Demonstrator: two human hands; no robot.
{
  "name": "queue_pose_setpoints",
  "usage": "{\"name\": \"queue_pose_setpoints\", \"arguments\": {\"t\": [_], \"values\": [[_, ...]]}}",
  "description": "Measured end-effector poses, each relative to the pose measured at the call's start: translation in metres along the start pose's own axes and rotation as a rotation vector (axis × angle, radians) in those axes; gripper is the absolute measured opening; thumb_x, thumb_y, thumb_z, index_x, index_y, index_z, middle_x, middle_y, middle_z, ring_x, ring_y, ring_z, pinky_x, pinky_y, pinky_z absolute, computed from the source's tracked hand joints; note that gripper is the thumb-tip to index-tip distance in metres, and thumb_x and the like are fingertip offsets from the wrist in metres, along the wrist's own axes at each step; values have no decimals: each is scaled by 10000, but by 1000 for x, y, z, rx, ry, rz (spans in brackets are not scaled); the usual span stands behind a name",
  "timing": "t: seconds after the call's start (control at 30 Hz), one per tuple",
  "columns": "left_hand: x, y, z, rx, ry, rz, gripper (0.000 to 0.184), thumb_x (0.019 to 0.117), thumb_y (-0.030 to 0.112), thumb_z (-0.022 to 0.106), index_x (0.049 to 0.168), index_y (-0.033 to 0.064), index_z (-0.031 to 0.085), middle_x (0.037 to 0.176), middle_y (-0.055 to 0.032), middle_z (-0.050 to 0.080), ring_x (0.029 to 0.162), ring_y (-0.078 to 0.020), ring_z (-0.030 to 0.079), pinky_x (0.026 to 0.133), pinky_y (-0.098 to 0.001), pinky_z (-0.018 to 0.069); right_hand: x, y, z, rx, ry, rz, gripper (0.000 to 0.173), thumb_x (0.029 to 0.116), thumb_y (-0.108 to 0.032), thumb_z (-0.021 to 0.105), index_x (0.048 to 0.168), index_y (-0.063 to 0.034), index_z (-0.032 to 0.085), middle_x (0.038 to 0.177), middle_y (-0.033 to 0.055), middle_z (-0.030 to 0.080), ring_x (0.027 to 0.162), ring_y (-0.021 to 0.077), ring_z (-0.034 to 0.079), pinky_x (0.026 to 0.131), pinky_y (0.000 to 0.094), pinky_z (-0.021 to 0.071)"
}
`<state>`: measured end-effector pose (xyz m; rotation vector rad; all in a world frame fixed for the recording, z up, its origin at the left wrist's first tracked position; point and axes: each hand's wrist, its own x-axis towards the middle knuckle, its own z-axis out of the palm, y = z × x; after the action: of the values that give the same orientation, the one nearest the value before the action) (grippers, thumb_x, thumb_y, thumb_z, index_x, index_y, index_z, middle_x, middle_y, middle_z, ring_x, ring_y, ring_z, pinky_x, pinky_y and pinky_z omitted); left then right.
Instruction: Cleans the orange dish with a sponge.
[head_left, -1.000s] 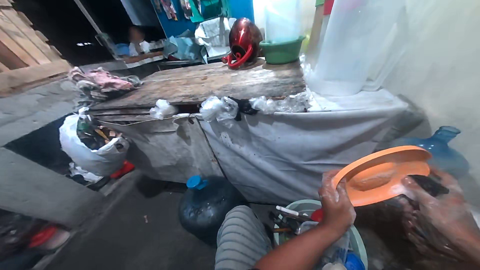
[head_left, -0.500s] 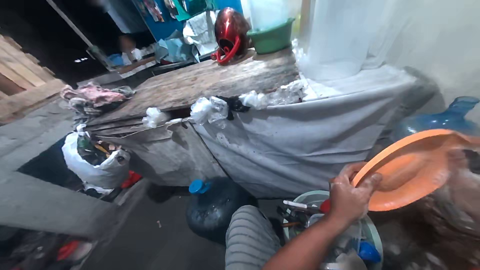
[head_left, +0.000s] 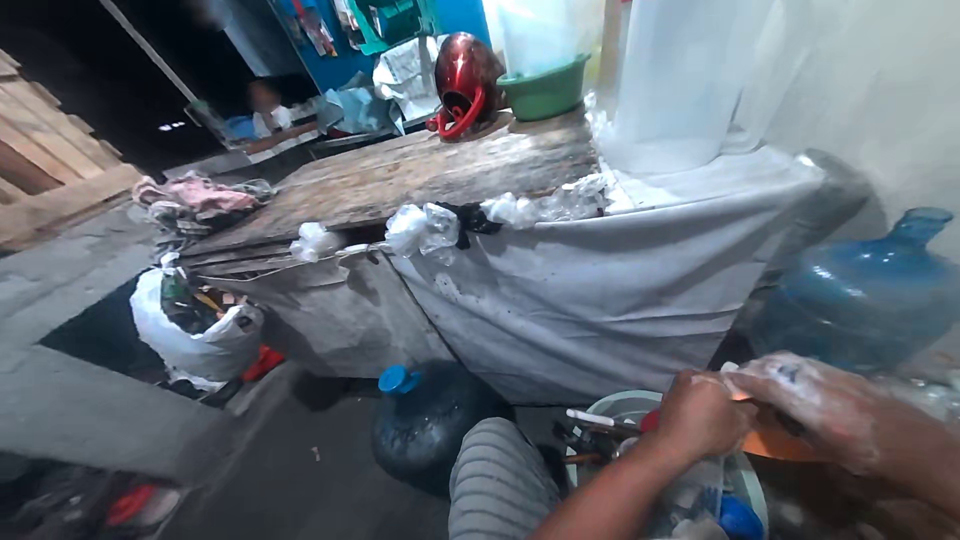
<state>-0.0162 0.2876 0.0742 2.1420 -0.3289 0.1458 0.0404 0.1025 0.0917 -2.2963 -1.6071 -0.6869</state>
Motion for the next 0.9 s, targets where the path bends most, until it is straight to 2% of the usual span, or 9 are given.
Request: {"name": "queue_pose_setpoints", "arguments": {"t": [0.07, 0.17, 0.23, 0.33, 0.37, 0.5, 0.67, 0.73, 0.9], "values": [[-4, 1, 5, -16, 39, 6, 180, 917, 86, 678, 1023, -53, 726, 987, -186, 736, 985, -288, 708, 924, -466, 541, 4, -4, -1, -54, -21, -41, 344, 925, -99, 505, 1207, -61, 697, 1117, 157, 734, 1067, 360, 709, 889, 474, 595], [-5, -4, 16, -75, 208, 81, 146, 886, 28, 676, 997, -49, 732, 935, -168, 744, 910, -255, 727, 867, -444, 567, 17, -3, -7, -115, -56, -26, 262, 870, -104, 561, 1078, -41, 707, 977, 201, 707, 925, 420, 711, 720, 526, 605], [-3, -5, 19, -117, 298, 113, 144, 881, 5, 679, 998, -46, 745, 926, -158, 752, 882, -232, 733, 850, -424, 578, 22, 2, -14, -167, -57, 4, 207, 883, -133, 571, 1015, -27, 691, 940, 225, 678, 843, 441, 703, 611, 543, 587], [1, -7, 22, -209, 392, 127, 124, 916, 33, 675, 996, -26, 749, 894, -130, 751, 829, -183, 726, 806, -375, 583, 20, 14, -19, -210, -77, 131, 315, 847, -283, 662, 1011, -15, 690, 959, 239, 685, 799, 450, 711, 559, 575, 570], [3, -10, 23, -263, 416, 128, 119, 939, 60, 680, 989, -24, 748, 893, -121, 750, 824, -165, 723, 802, -363, 587, 18, 18, -22, -196, -90, 188, 343, 832, -288, 689, 1030, -7, 691, 969, 247, 689, 807, 462, 709, 572, 601, 564], [7, -15, 21, -458, 494, 25, 168, 986, 126, 668, 1031, -17, 744, 946, -98, 752, 866, -125, 717, 838, -327, 590, 0, 41, -30, -137, -145, 386, 320, 920, -157, 646, 1203, -10, 657, 1135, 269, 684, 973, 496, 693, 755, 679, 551], [10, -12, 19, -652, 629, -143, 232, 1044, 138, 572, 1098, -22, 731, 1015, -113, 743, 922, -128, 706, 886, -339, 578, -9, 47, -46, -39, -88, 593, 311, 985, -130, 612, 1260, 14, 627, 1200, 314, 646, 1020, 537, 662, 820, 715, 513], [12, -12, 22, -733, 681, -188, 257, 1061, 161, 555, 1143, -19, 719, 1052, -118, 739, 950, -132, 705, 903, -339, 576, -15, 46, -46, 14, 80, 592, 336, 985, -167, 559, 1254, 21, 630, 1182, 301, 652, 1010, 488, 667, 845, 660, 529], [15, -6, 37, -1072, 755, -276, 369, 1099, 274, 487, 1320, 10, 619, 1198, -152, 692, 1057, -205, 691, 946, -412, 581, -12, 31, -30, 153, 557, 619, 364, 1045, -214, 513, 1250, 65, 625, 1144, 255, 664, 1028, 241, 662, 924, 371, 553]]}}
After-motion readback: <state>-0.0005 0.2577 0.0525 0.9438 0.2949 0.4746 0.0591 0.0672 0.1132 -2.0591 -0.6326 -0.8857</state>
